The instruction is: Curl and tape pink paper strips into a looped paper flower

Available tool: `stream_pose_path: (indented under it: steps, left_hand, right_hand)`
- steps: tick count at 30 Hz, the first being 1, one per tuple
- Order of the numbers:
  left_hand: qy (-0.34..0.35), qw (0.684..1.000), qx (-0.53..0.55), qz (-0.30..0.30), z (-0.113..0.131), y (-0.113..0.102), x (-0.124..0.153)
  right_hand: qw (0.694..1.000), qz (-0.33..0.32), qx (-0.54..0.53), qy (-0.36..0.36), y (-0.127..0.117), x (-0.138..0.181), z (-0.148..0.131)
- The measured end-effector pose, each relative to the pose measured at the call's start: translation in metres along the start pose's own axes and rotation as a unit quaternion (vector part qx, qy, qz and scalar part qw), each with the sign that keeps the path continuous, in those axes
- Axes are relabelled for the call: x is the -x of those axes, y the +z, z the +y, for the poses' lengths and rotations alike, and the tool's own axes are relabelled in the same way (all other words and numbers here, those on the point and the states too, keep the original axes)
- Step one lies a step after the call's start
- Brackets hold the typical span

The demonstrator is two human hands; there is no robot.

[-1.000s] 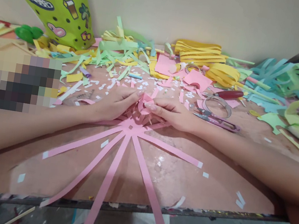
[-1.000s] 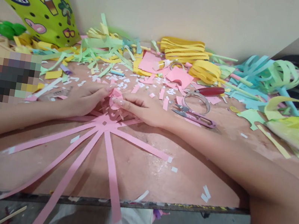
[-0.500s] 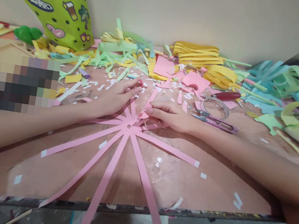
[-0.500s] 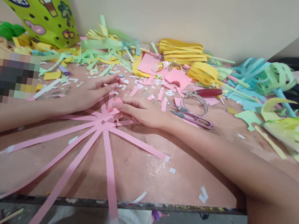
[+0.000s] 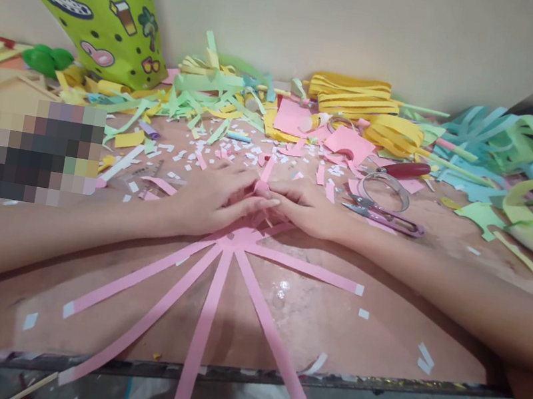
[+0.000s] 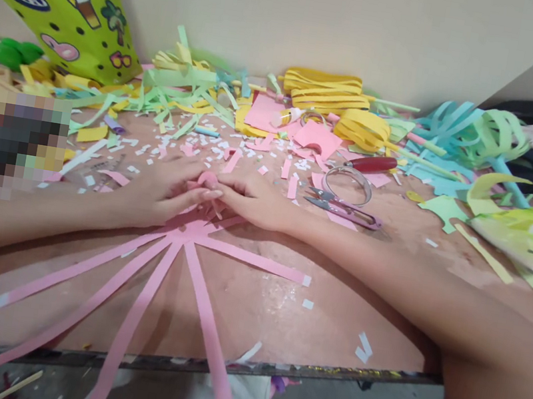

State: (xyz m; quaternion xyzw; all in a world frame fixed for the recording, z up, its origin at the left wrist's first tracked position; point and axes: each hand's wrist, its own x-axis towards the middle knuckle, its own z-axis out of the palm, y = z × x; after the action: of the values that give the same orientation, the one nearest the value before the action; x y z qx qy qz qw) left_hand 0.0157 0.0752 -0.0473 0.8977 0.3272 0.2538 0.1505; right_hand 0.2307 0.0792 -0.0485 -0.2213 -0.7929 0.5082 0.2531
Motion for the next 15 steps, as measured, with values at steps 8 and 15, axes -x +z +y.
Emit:
stream_pose_path:
  steps: [8,15]
  left_hand:
    - [-0.136,0.977,0.158,0.036,-0.002,-0.001,-0.007]
    - [-0.166,0.945,0.282,0.018,0.000,-0.001,-0.010]
  right_hand:
    - [0.933,0.277,0.227,0.024,-0.017,-0.008,0.016]
    - [0.865,0.160,0.460,0.124,-0.033,-0.008,0.031]
